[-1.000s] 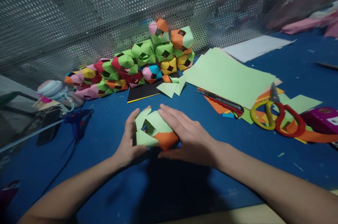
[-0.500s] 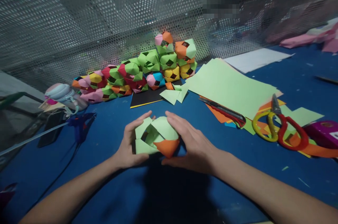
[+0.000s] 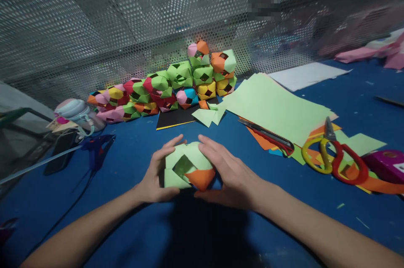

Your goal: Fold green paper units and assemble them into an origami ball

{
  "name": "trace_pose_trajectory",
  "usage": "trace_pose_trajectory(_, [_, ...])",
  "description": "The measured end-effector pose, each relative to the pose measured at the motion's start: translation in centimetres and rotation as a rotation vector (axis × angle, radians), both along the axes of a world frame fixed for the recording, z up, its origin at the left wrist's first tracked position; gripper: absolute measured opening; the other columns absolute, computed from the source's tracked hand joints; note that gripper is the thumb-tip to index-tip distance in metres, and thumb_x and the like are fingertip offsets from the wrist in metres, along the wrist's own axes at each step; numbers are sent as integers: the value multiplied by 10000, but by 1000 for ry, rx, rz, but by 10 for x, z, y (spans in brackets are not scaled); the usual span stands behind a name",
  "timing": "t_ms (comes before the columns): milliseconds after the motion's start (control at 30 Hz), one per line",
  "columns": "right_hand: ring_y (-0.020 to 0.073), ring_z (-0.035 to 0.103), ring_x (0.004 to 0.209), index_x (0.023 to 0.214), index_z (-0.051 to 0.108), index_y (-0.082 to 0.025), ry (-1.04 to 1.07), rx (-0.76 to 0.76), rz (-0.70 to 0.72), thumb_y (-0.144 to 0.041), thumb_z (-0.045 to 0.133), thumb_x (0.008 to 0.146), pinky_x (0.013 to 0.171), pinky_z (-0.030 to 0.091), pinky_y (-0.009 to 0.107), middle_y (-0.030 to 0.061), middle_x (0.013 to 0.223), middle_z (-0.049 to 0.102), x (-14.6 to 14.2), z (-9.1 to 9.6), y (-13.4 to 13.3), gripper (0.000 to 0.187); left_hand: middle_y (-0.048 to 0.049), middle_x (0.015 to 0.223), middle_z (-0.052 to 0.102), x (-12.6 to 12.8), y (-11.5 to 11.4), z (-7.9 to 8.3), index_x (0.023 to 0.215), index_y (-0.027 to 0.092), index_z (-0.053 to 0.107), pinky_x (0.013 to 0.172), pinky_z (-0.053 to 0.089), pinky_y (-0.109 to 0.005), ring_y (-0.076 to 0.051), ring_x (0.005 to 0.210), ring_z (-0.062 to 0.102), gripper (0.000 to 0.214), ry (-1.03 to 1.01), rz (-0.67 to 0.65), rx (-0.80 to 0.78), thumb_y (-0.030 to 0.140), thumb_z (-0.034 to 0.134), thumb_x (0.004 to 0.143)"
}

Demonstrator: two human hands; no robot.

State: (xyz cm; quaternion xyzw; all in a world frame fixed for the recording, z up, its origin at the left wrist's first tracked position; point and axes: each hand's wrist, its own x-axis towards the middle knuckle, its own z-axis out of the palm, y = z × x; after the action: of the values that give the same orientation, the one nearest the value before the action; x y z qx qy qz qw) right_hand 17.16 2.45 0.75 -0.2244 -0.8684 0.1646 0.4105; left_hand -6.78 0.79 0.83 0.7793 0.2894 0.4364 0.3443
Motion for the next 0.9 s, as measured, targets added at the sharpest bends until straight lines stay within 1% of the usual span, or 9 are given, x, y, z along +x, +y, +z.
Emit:
trace_pose_trajectory(133, [312,301,1357,1454,133,-230,-10,-8,-8,-326,707,733,1024,405,489,206,1459,309,1,3,-1,926,-124,1506,239,-1,0,0,1346,357,318,1048,267,-594,-368,1343,298,806,3,-17,4,360,743,661])
trace_pose_trajectory(267, [315,290,1361,1448,146,-207,-21,4,-7,-306,709,730,1039,383,495,216,1467,286,2,4,-2,918,-136,1501,243,-1,2,-2,1354,335,311,1032,293,-603,-373,1337,310,824,4,-27,54,386,746,656])
trace_pose_trajectory(467, [320,295,1357,1441,150,-184,-53,29,8,-303,694,742,1024,405,491,230,1459,285,2,4,-2,894,-144,1501,239,-1,3,-4,1366,318,306,1025,306,-609,-373,1335,314,835,27,-25,106,394,742,658])
trace_pose_trajectory(567, [320,336,1334,1446,142,-194,-101,17,-3,-302,672,756,1002,427,493,225,1429,322,2,5,-3,877,-145,1499,242,-1,4,-3,1369,319,302,1023,307,-610,-372,1338,307,835,43,-24,114,384,740,661])
trace_pose_trajectory(700, [335,383,1298,1427,209,-204,-185,-13,-38,-304,648,762,948,474,481,223,1410,328,2,6,-4,802,-136,1505,230,-1,5,-1,1369,334,302,1019,316,-601,-369,1342,301,828,57,-27,123,367,739,667])
trace_pose_trajectory(900, [334,424,1270,1397,256,-192,-197,-17,-59,-299,621,778,899,513,447,227,1411,332,2,9,-5,727,-144,1509,216,-3,5,-3,1370,323,305,1018,314,-606,-377,1342,298,826,69,-42,120,371,735,667])
